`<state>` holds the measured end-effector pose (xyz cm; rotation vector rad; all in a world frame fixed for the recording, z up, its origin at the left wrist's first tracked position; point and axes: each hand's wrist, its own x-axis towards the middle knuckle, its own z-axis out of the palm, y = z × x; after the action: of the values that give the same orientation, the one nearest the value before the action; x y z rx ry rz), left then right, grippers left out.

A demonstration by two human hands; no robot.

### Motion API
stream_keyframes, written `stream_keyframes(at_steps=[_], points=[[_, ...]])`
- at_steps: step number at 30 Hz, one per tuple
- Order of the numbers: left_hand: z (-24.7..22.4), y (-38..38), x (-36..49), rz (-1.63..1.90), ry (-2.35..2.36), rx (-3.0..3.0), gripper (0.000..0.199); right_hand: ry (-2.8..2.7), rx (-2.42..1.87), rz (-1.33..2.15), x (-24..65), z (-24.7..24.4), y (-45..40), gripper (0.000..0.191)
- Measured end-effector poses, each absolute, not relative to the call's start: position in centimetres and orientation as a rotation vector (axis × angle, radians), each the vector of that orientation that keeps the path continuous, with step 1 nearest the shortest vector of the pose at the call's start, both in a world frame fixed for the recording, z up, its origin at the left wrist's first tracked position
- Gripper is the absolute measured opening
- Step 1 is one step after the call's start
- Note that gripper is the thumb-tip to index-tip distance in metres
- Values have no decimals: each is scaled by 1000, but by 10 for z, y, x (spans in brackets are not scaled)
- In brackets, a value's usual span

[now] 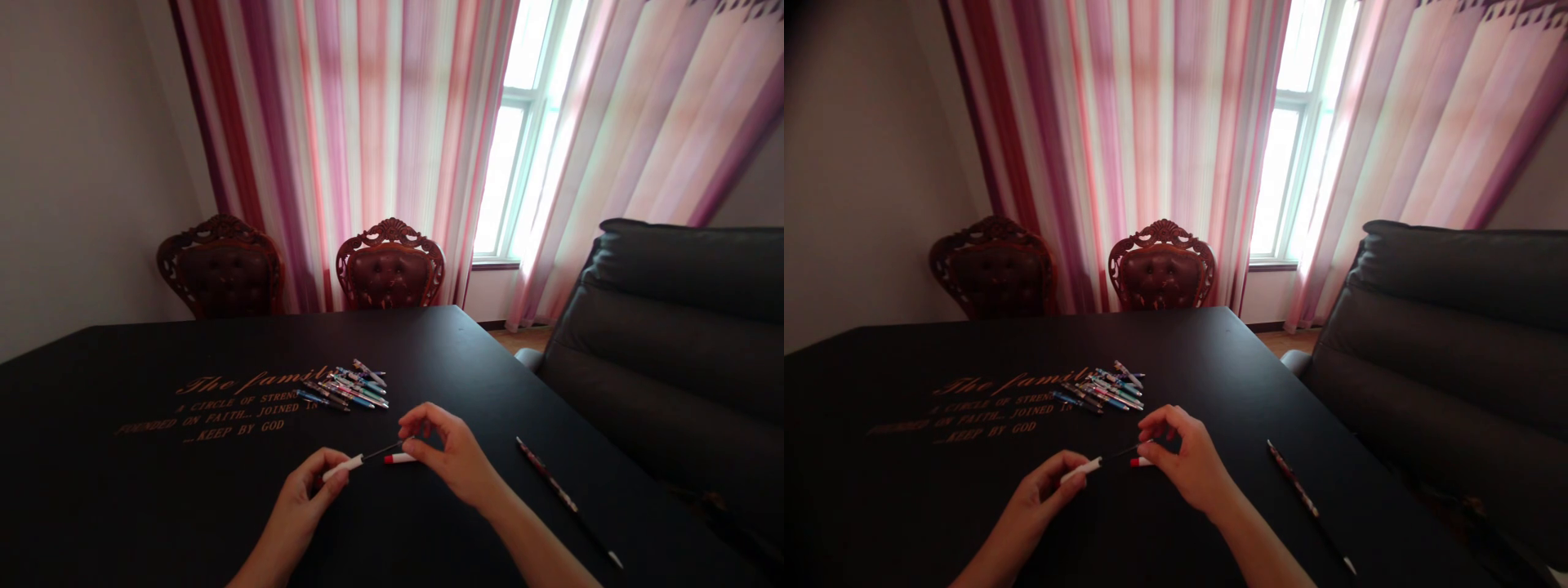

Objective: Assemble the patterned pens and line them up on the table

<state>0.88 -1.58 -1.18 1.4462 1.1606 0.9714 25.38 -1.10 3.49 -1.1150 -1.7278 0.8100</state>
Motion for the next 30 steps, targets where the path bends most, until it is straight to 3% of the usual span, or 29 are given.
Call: stream_keyframes(at_steps=[3,6,10,14,30], points=[[-10,-15,10,995,1165,1387,32,-1709,-1185,838,258,31,-7,16],[-9,-13,9,1024,1157,1325,33,-1891,-1366,674,264,22,-2,9],[-12,-11,6,1055,1151,1314,32,-2099,-1487,505,268,3,2,15],[-12,-11,5,1055,1159,1323,31,-2009,-1508,463,272,-1,8,6],[-9,-12,7,1049,1185,1336,34,-1813,-1167,442,293,44,3,11]])
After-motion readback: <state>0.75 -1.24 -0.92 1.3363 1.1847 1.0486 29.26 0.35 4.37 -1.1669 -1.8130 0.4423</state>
